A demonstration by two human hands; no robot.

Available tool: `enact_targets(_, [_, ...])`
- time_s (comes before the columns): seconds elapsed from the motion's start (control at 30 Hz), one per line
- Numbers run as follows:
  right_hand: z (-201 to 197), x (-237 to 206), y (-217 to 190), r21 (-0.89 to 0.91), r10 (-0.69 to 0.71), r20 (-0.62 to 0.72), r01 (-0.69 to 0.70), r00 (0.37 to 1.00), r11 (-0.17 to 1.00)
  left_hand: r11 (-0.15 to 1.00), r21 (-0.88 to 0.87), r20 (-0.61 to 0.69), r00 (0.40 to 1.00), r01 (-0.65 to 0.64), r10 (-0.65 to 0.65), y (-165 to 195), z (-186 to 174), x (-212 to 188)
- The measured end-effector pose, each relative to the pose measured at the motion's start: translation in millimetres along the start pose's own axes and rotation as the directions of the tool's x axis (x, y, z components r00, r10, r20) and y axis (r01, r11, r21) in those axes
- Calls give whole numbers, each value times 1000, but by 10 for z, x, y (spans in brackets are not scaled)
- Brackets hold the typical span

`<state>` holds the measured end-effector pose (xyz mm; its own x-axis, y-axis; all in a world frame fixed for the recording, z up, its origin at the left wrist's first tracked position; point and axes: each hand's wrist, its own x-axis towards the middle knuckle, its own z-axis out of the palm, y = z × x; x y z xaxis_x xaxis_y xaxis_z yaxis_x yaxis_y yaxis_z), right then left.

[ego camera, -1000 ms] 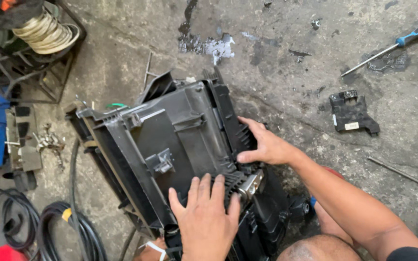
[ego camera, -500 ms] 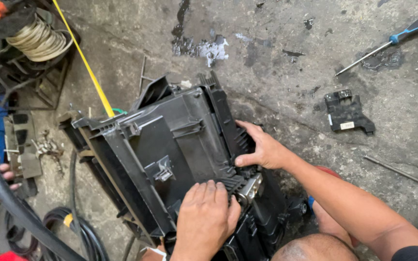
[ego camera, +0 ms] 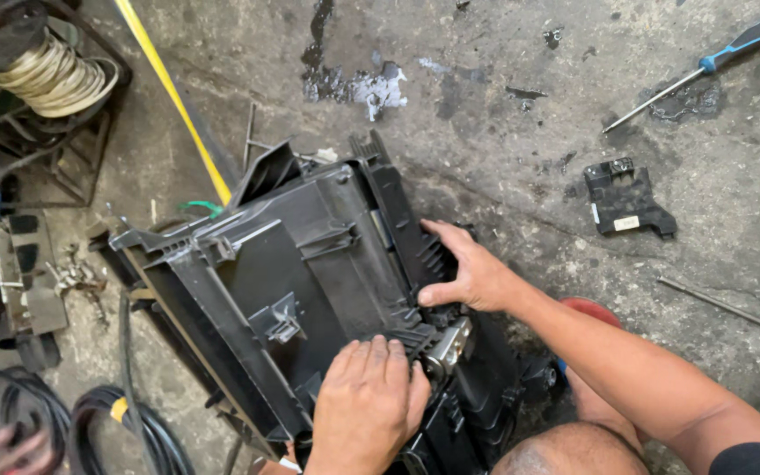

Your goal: The person assembles a car air conditioning unit by attaching a filter and connecting hoses using a T-handle wrench and a screwdriver. The person then secures the unit with screws and adjusts internal components.

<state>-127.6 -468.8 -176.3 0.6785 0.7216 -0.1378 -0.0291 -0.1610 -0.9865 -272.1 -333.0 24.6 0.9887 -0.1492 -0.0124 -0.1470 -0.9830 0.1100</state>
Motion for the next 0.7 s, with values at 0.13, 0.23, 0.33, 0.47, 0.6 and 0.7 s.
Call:
enact_targets(0.13, [5, -14, -21, 12, 25, -1, -25, 1000, 1000, 1000, -14, -22, 999, -24, 23, -20, 5, -22])
enact_targets(0.23, [-14, -38, -75, 3, 31, -13, -31, 999, 1000, 999, -18, -23, 999, -38, 37, -33, 14, -41])
enact_targets(0.33, [-25, -69, -145, -6, 37, -22, -37, 999, 999, 998, -4, -35, 997, -62, 62, -29, 19, -45])
enact_targets(0.47, [-28, -97, -213, -40, 48, -19, -49, 999, 998, 997, -3, -47, 996, -72, 71, 8, 14, -11])
enact_targets(0.6, [-18, -86, -184, -41, 36, -2, -37, 999, 999, 998, 6, -56, 997, -61, 61, 41, 29, -8])
enact_targets(0.7, [-18, -74, -85, -34, 35, 31, -34, 999, 999, 997, -11, -12, 997, -74, 74, 101, 83, -1])
